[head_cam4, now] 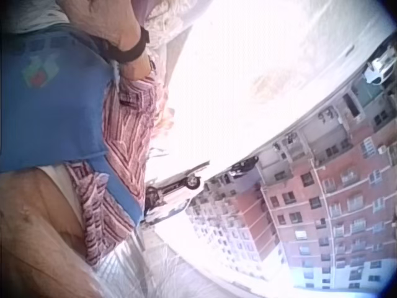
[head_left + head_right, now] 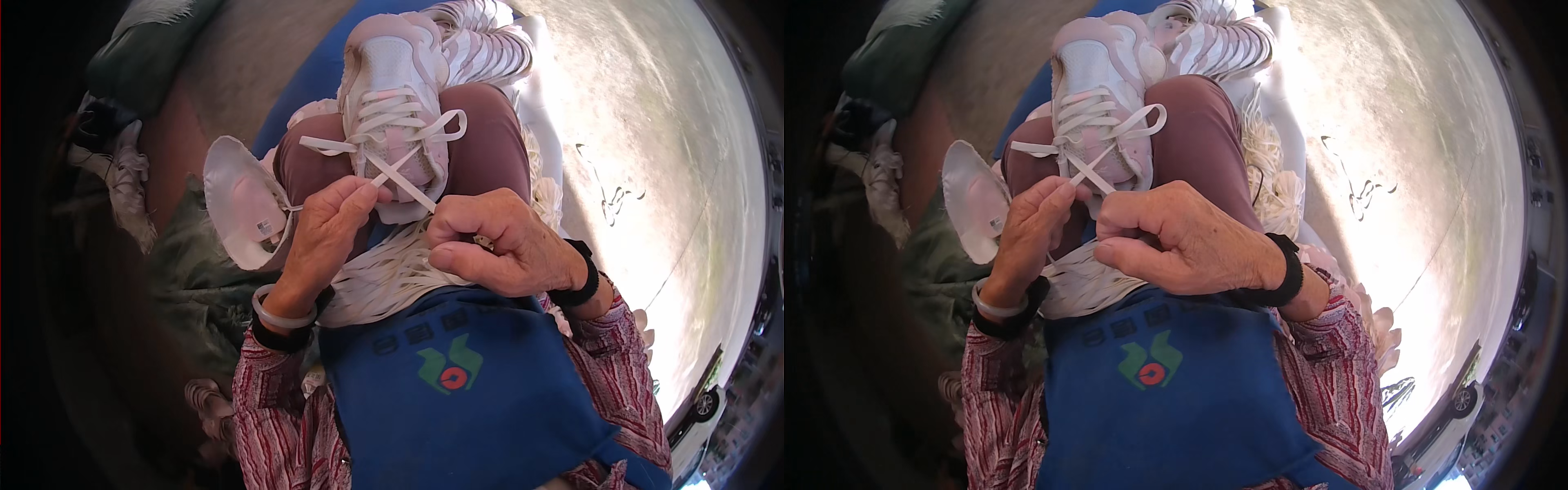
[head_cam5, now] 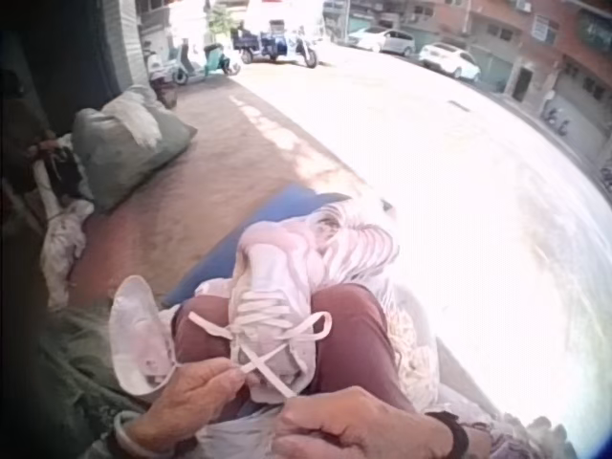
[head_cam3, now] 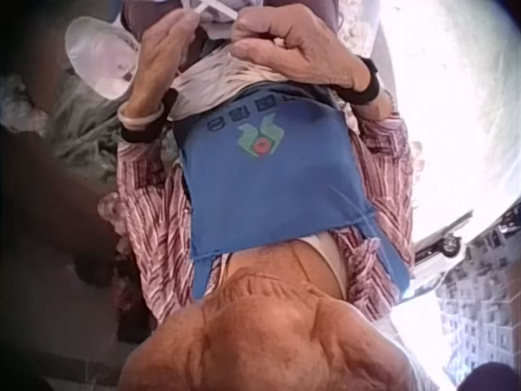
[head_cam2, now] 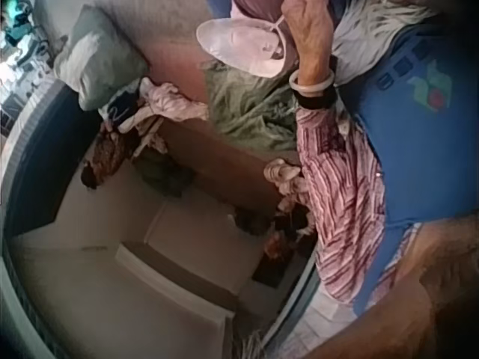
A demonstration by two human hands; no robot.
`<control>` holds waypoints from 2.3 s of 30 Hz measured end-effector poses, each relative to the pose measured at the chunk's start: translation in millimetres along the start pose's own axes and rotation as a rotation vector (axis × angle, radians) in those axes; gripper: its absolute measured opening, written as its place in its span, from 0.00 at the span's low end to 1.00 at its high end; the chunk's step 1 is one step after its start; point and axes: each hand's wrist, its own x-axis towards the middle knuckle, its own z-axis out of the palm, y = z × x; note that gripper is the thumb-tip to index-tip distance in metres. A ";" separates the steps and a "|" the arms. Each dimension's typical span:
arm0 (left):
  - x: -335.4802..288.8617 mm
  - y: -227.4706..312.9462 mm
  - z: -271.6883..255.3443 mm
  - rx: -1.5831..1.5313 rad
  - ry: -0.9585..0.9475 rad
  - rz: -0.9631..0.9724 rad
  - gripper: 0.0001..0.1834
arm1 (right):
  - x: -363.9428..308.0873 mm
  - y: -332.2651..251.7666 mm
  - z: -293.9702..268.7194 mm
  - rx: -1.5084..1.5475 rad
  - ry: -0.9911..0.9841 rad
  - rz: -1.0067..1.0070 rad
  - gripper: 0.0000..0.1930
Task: Inserting laces into the eyelets of a new shoe upper.
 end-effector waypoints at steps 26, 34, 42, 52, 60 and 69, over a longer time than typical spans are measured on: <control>-24.4 -20.9 -72.3 -0.530 0.302 0.448 0.17 | -17.1 0.4 -48.3 -0.446 0.160 0.232 0.08; -12.7 1.6 -61.4 -0.644 -0.324 0.636 0.16 | -24.7 11.1 -15.3 -0.889 -0.383 0.241 0.05; -18.3 9.3 -31.2 0.308 0.055 0.565 0.11 | -1.7 -8.1 -34.4 -0.705 -0.054 0.151 0.05; -8.6 12.9 -18.6 1.077 0.188 0.796 0.07 | -19.1 16.4 -79.0 -1.130 -0.076 -0.104 0.09; 0.7 14.5 -5.1 0.890 0.244 0.639 0.04 | -13.6 31.1 -48.6 -0.777 0.204 -0.080 0.09; 5.2 15.4 -4.2 0.847 0.362 0.665 0.04 | -0.9 30.5 -36.8 -1.208 0.205 -0.111 0.09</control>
